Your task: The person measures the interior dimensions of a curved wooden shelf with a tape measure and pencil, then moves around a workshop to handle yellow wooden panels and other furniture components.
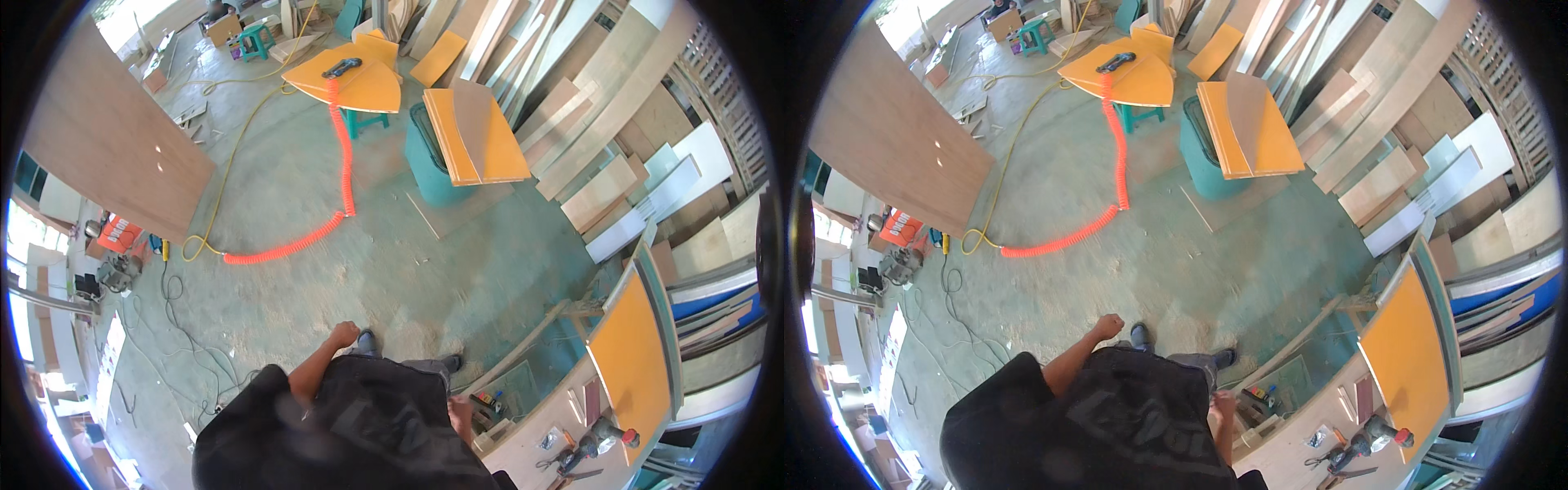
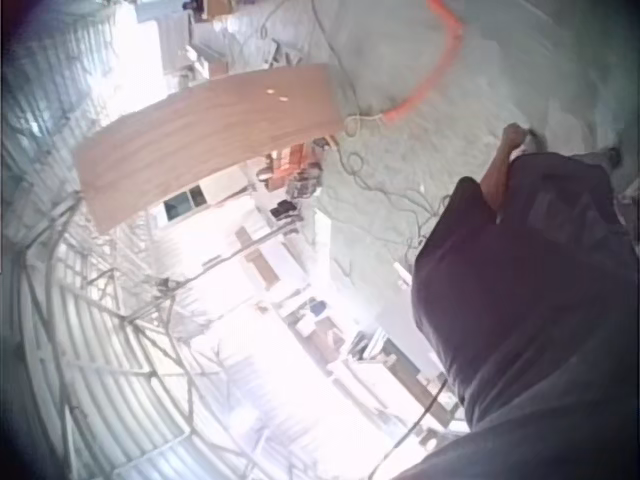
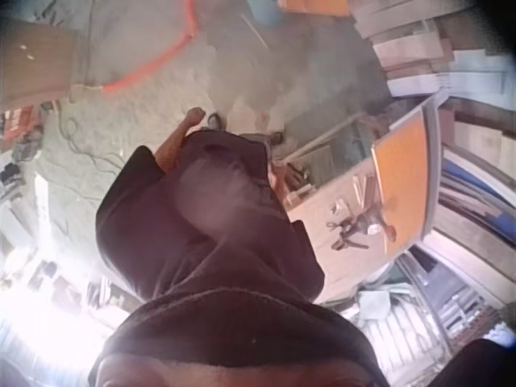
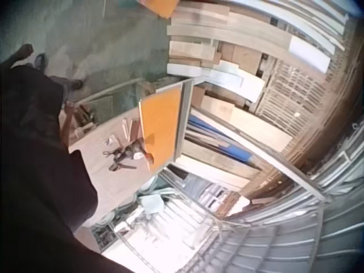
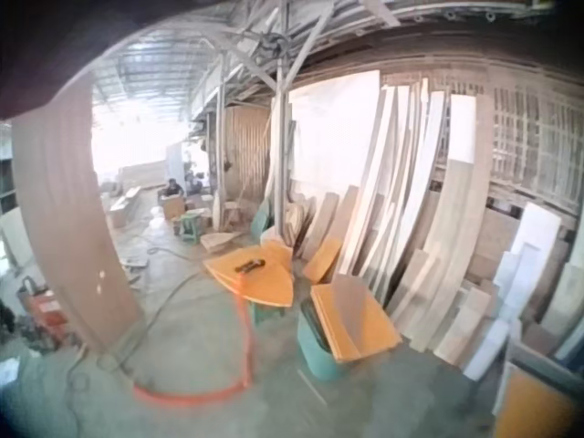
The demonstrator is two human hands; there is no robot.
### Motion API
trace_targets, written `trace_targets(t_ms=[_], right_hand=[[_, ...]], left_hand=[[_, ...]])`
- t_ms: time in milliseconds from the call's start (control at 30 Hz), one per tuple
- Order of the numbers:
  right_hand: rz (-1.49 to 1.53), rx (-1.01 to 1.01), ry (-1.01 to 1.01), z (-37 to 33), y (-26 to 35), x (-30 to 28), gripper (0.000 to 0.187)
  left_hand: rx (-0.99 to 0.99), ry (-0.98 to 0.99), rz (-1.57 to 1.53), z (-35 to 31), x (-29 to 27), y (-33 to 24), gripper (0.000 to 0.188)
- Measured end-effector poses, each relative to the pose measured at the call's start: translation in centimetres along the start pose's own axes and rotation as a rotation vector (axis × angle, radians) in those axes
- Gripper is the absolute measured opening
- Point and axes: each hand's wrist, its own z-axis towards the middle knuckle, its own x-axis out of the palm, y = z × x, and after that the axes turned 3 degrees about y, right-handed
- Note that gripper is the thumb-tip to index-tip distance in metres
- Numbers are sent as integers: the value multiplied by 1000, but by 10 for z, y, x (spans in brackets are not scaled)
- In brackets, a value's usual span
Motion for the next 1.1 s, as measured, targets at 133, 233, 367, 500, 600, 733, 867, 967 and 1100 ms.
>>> trace_targets(t_ms=[133,233,367,500,600,733,867,967,1100], right_hand=[[-99,137,92,-5,-3,45,17],[-168,204,86,7,20,56,16],[-237,268,62,42,71,83,15],[-345,250,129,98,141,141,15],[-389,248,97,167,221,196,15],[-563,26,140,274,369,298,19],[-831,-467,94,347,562,462,24],[-321,-602,514,342,702,596,20],[-537,-1232,513,266,813,731,24]], left_hand=[[-110,107,93,-4,-32,59,46],[-163,86,76,-6,-52,103,47],[-242,155,24,-7,-73,152,45],[-407,199,-83,8,-99,203,46],[-313,48,-15,29,-124,239,37],[-188,38,187,60,-183,287,27],[-170,-101,195,87,-246,331,25],[-187,-158,117,113,-284,356,29],[-479,-339,-365,161,-342,376,33]])
